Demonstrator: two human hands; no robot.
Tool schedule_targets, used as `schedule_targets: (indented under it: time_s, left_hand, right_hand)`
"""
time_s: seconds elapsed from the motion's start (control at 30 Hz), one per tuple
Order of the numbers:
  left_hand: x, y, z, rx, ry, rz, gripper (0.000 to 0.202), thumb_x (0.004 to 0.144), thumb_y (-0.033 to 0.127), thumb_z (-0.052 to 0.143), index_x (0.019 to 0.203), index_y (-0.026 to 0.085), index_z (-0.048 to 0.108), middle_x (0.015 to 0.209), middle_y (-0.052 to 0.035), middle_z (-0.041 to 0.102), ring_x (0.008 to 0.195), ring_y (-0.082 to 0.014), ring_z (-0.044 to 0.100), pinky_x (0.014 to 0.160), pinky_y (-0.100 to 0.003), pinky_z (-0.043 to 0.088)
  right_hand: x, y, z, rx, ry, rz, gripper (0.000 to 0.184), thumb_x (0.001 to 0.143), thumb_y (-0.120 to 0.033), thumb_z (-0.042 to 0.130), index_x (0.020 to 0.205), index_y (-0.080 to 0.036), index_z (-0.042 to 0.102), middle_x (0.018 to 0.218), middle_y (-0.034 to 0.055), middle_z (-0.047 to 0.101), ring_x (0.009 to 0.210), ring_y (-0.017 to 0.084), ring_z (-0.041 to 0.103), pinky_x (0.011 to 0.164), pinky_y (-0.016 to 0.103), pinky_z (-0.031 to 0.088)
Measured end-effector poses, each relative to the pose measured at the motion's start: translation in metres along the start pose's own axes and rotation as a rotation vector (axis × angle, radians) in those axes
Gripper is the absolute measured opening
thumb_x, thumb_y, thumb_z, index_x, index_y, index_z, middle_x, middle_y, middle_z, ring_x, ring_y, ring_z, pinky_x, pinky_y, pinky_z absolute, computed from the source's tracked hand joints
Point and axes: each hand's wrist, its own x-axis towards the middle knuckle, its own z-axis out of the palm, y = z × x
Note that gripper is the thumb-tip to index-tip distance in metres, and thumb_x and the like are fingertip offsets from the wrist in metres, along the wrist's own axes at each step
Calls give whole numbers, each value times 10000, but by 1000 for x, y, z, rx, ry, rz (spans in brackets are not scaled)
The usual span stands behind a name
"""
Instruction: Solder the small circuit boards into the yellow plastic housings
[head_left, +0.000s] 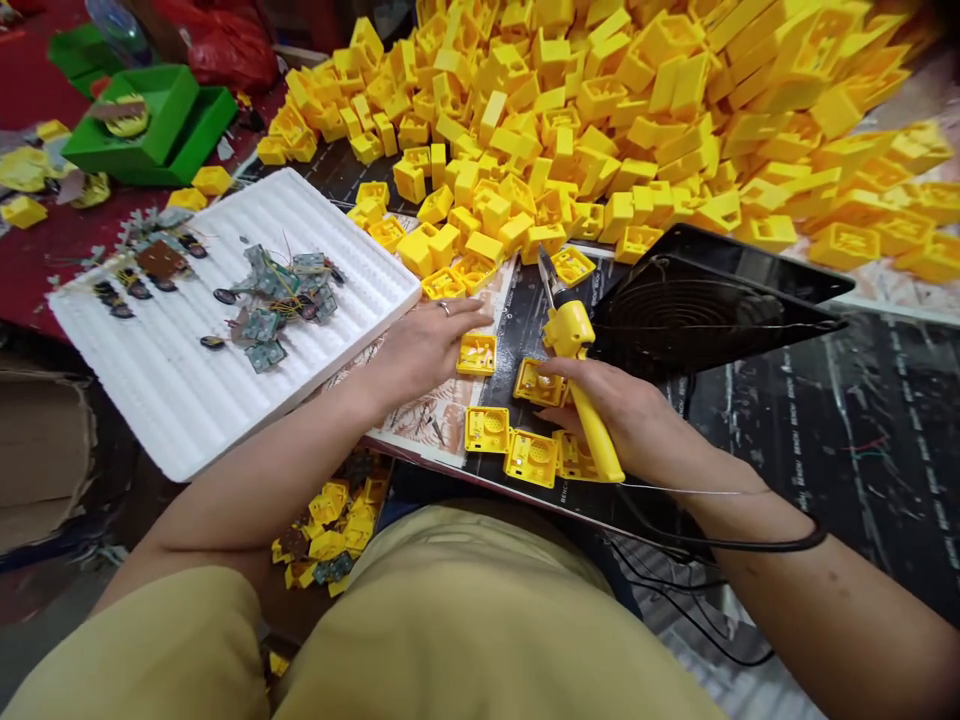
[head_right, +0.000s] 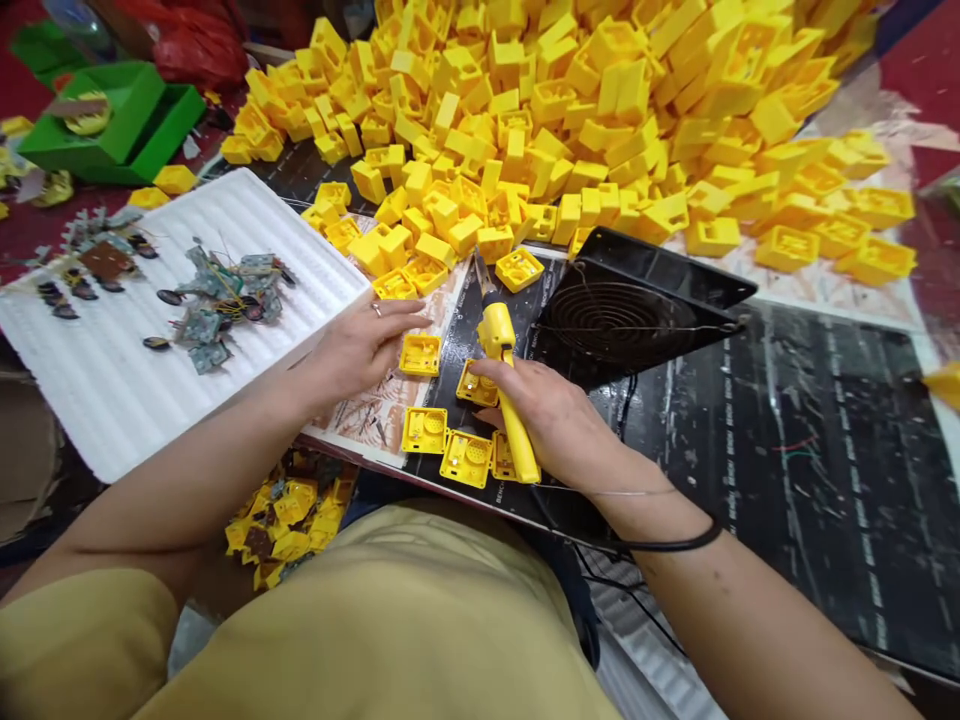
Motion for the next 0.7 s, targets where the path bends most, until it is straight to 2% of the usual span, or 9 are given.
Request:
schedule_targets:
  time_s: [0.07,0.13,0.23,0.3,0.37,0.43,0.5,0.6,0.7]
  left_hand:
    - [2,13,-1,131,5,-125,452,990,403,529,1376,179,602,1378,-157,629,1267,-347,601,1031,-538,522]
    - [3,22,-2,200,-89,-148,540,962,536,542,1362,180,617,1273,-180,667,1204,-390,624,946,-550,548]
    - [6,21,-5,85,-245,-33,454,970,343,553,1404,214,580,1381,-149,616,1255,-327,614,1027,-482,520]
    - [7,15,-6,-64,-294,98,578,928,213,575,1496,216,468,1557,-131,473,1388,-275,521,1136,-415,449]
    - [4,10,-7,-209,-316,204,656,930,216,566,1552,185,359,1609,-134,411,1442,-232,467,1172,-361,412]
    - [-3,9,-4,-301,-334,254,631,990,344,503,1566,162,319,1573,-141,467,1418,-222,494,1164,-359,418]
    - [-14,14,2,-275,-305,253,674,1005,527,444,1563,165,336,1561,-160,477,1428,-271,479,1185,-441,388]
    - [-31,29,21,-102,-156,250,968,844,814,496,1567,188,344,1639,-215,318,1523,-415,281,1223,-644,208]
    - [-35,41,43,13,-27,278,1114,757,898,498,1584,180,302,1663,-248,224,1545,-467,172,1203,-701,136]
  right_hand:
    - [-1,0,0,1,2,3,303,1009,-309,530,1303,-242,503,1054,76,699,915,226,709,752,333,600]
    - [-2,1,-1,5,-2,8,295,1012,-300,518,1301,-245,510,1044,73,697,897,219,709,721,319,595]
    - [-3,2,-5,17,-19,17,291,1007,-299,519,1295,-262,523,1067,68,697,917,223,708,751,335,599]
    - [-4,2,-7,25,-11,34,317,1000,-323,542,1310,-262,511,1110,75,694,981,239,701,832,374,599]
    - [-6,1,-8,27,8,64,333,1003,-320,540,1326,-253,493,1130,86,690,1003,249,696,841,387,599]
    - [-10,-1,-10,34,8,73,304,1016,-274,495,1319,-260,497,1081,69,697,951,232,703,783,354,600]
    - [-15,-5,-14,49,5,64,303,1019,-262,484,1322,-274,495,1071,58,695,928,219,704,775,339,600]
    - [-27,-12,-23,68,31,66,445,985,-428,582,1372,-262,437,1232,112,653,1102,274,666,922,429,589]
    - [-38,-15,-28,64,4,41,649,885,-592,670,1377,-241,435,1252,156,624,1160,340,622,1007,550,542]
